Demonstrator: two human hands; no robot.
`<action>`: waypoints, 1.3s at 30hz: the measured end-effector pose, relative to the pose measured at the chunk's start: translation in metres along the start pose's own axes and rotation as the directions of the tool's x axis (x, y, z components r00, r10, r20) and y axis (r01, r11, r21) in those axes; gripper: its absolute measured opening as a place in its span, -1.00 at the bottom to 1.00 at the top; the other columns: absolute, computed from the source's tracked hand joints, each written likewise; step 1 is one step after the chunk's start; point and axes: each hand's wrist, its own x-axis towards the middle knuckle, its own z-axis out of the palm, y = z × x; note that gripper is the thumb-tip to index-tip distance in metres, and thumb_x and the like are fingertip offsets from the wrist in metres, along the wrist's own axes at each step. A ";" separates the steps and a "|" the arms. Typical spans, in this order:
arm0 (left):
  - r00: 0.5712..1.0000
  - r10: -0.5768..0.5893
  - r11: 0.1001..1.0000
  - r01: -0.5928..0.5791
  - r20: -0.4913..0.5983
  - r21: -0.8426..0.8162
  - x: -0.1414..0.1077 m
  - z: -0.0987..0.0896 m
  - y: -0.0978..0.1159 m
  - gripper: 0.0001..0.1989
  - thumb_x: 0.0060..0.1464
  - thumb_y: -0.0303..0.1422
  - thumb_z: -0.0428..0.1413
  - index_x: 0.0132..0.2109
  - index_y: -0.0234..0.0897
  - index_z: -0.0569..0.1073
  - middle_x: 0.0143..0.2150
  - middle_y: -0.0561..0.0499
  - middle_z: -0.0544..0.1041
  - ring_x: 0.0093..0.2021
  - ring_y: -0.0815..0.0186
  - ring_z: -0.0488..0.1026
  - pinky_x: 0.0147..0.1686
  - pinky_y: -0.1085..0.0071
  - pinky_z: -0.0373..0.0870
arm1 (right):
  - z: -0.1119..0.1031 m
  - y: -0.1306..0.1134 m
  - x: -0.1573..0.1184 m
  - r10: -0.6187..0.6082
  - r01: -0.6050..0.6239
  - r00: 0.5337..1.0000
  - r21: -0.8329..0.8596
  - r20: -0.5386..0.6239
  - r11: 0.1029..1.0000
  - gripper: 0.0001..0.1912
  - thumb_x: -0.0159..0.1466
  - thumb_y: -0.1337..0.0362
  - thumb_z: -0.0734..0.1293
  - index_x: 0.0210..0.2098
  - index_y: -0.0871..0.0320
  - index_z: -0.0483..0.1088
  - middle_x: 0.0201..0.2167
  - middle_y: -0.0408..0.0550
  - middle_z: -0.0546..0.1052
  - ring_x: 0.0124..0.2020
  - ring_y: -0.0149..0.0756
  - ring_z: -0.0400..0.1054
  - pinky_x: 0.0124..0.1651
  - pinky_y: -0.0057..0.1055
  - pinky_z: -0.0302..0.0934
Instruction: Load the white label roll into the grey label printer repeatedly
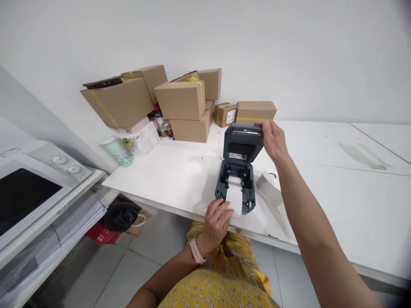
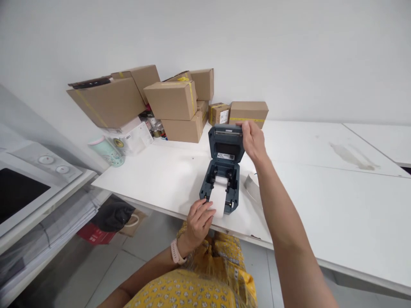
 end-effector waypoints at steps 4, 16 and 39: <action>0.992 0.047 0.998 -0.042 -0.115 0.048 -0.005 0.010 -0.006 -0.80 0.20 -0.46 0.05 -0.19 -0.11 0.55 0.01 -0.07 0.58 0.16 0.14 0.40 0.13 0.05 0.42 | -0.004 -0.007 -0.108 -0.281 0.277 0.959 -0.098 -0.036 0.956 -0.61 0.42 0.21 0.06 0.03 0.08 0.45 0.01 0.06 0.55 0.10 -0.11 0.40 0.18 -0.06 0.27; 1.000 0.028 0.998 -0.027 0.008 -0.064 0.005 0.005 -0.025 -0.53 0.22 -0.18 -0.03 0.18 -0.28 0.39 0.23 -0.22 0.44 0.37 0.06 0.20 0.35 -0.06 0.08 | 0.013 0.016 -0.240 -0.294 0.308 0.948 -0.116 0.118 0.944 -0.45 0.36 0.35 0.05 0.31 0.06 0.23 0.25 0.03 0.40 0.33 -0.04 0.19 0.30 0.11 0.14; 0.497 -0.688 0.161 0.815 0.528 -0.557 0.015 -0.015 0.021 -0.63 0.19 -0.08 0.07 -0.38 -0.30 0.46 -0.46 0.04 0.42 -0.46 0.41 0.30 -0.44 0.46 0.23 | 0.011 -0.020 -0.238 0.124 -0.125 0.992 0.189 0.017 0.974 -0.51 0.45 0.08 0.01 0.19 0.03 0.37 0.22 -0.03 0.43 0.35 -0.08 0.15 0.35 0.11 0.01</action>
